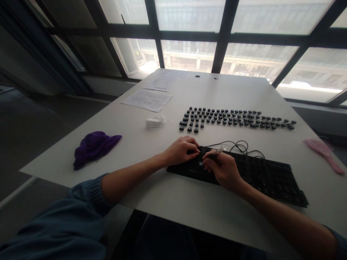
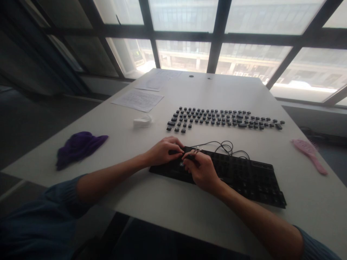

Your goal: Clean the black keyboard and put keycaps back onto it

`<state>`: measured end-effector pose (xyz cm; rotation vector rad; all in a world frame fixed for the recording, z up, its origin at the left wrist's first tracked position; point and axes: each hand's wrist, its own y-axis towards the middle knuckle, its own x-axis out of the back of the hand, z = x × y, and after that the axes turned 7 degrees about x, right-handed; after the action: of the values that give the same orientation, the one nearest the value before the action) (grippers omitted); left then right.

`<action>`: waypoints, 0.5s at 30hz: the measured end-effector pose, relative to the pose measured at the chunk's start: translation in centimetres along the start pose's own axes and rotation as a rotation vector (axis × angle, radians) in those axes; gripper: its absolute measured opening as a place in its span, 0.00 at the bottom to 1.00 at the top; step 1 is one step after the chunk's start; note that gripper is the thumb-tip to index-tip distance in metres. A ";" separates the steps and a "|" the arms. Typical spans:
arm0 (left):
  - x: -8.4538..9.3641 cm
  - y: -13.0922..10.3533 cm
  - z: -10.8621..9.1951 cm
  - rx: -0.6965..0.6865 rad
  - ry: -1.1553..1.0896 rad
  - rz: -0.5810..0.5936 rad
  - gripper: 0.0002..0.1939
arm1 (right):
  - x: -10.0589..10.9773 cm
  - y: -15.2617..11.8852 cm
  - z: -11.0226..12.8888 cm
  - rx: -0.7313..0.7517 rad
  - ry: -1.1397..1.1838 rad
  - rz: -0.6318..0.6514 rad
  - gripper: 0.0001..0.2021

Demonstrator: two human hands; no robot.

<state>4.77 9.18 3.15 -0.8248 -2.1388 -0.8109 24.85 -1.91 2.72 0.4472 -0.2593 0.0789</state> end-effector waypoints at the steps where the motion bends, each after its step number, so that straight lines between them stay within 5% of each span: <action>1: 0.0 0.0 0.0 -0.001 0.004 0.003 0.04 | 0.0 0.1 0.1 -0.019 0.031 -0.032 0.06; 9: 0.7 0.0 -1.6 -0.016 -0.070 -0.056 0.12 | -0.2 0.3 -0.6 -0.087 0.087 -0.166 0.10; 15: 0.6 -0.3 -2.4 -0.040 -0.163 0.037 0.12 | -0.3 0.5 -0.5 -0.058 0.135 -0.203 0.09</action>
<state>5.11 7.39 4.92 -0.9782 -2.2480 -0.7931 24.58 -1.28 2.37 0.4061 -0.0820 -0.0964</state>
